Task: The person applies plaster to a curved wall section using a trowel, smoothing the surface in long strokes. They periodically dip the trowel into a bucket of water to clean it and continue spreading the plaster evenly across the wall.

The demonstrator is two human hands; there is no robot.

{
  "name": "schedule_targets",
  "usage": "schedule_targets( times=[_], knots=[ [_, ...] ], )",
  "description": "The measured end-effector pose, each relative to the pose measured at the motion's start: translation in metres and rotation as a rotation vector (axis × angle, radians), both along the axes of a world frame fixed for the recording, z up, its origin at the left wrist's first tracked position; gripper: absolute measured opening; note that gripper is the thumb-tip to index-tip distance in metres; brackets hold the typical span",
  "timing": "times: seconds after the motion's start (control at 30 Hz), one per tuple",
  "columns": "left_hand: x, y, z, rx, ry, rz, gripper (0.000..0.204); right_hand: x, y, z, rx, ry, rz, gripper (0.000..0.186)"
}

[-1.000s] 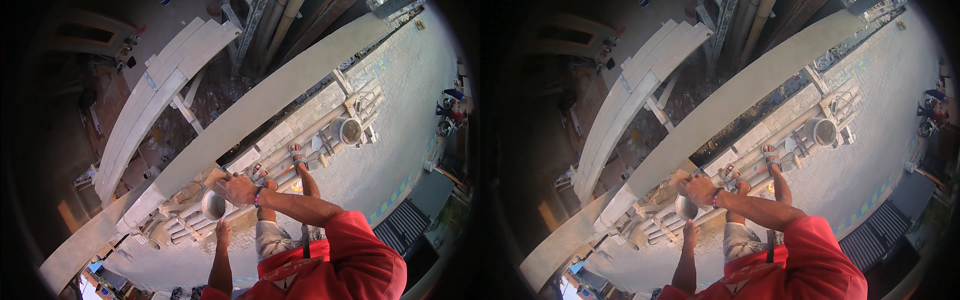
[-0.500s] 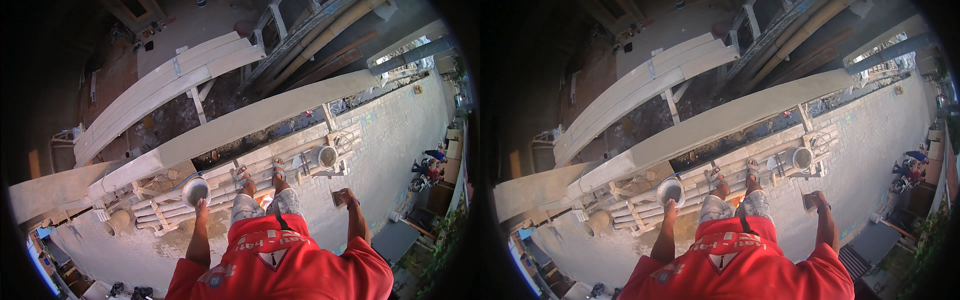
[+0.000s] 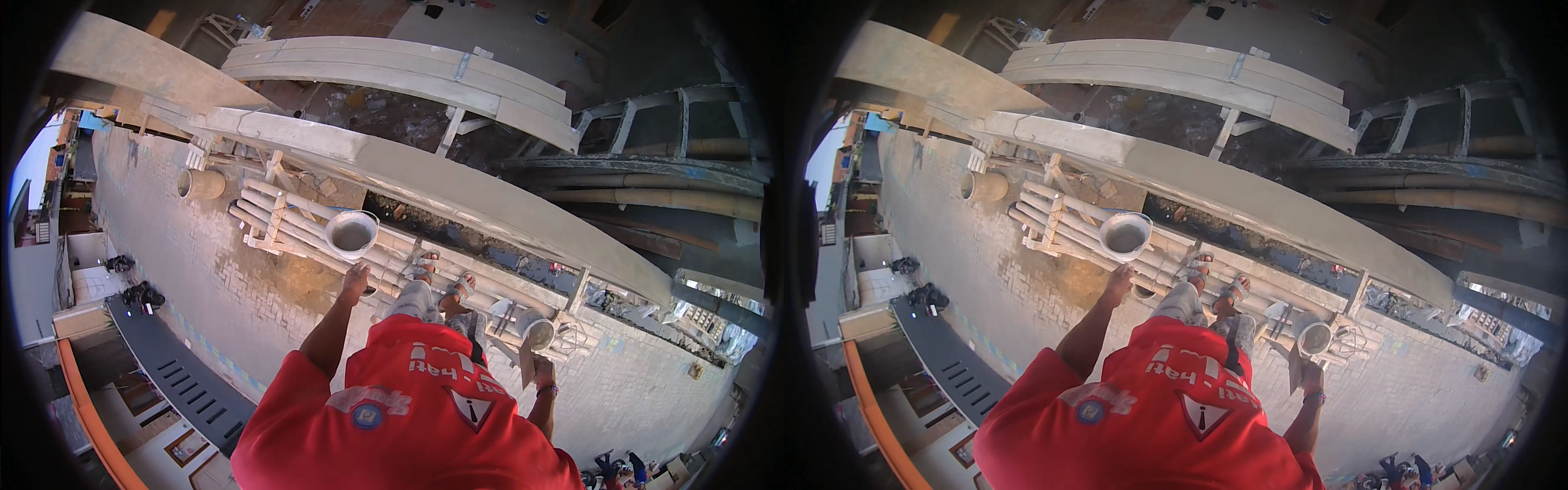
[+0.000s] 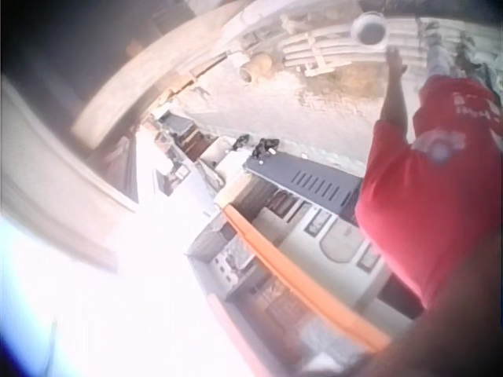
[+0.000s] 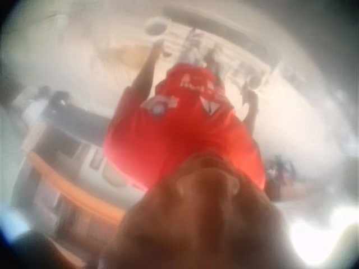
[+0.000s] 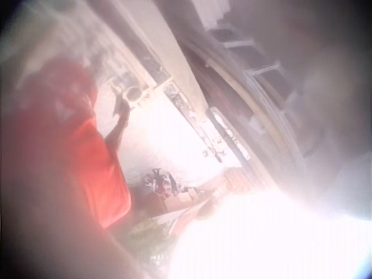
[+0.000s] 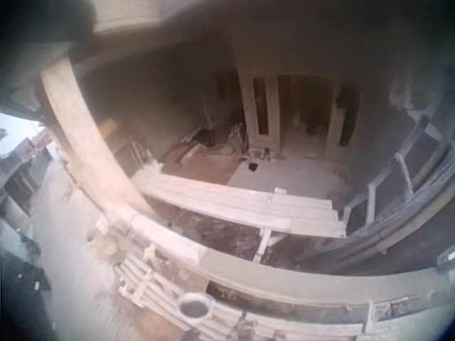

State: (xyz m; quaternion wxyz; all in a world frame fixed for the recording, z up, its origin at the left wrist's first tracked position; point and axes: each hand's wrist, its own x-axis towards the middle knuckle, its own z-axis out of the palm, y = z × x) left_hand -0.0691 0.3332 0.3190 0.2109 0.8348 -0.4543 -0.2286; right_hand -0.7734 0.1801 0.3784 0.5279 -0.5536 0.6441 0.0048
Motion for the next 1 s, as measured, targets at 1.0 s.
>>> schedule_targets(
  times=[1.0],
  knots=[
    [-0.146,0.148,0.091,0.369,0.671,0.885,0.035,0.037,-0.128,0.069,0.226,0.009,-0.033,0.031]
  ],
)
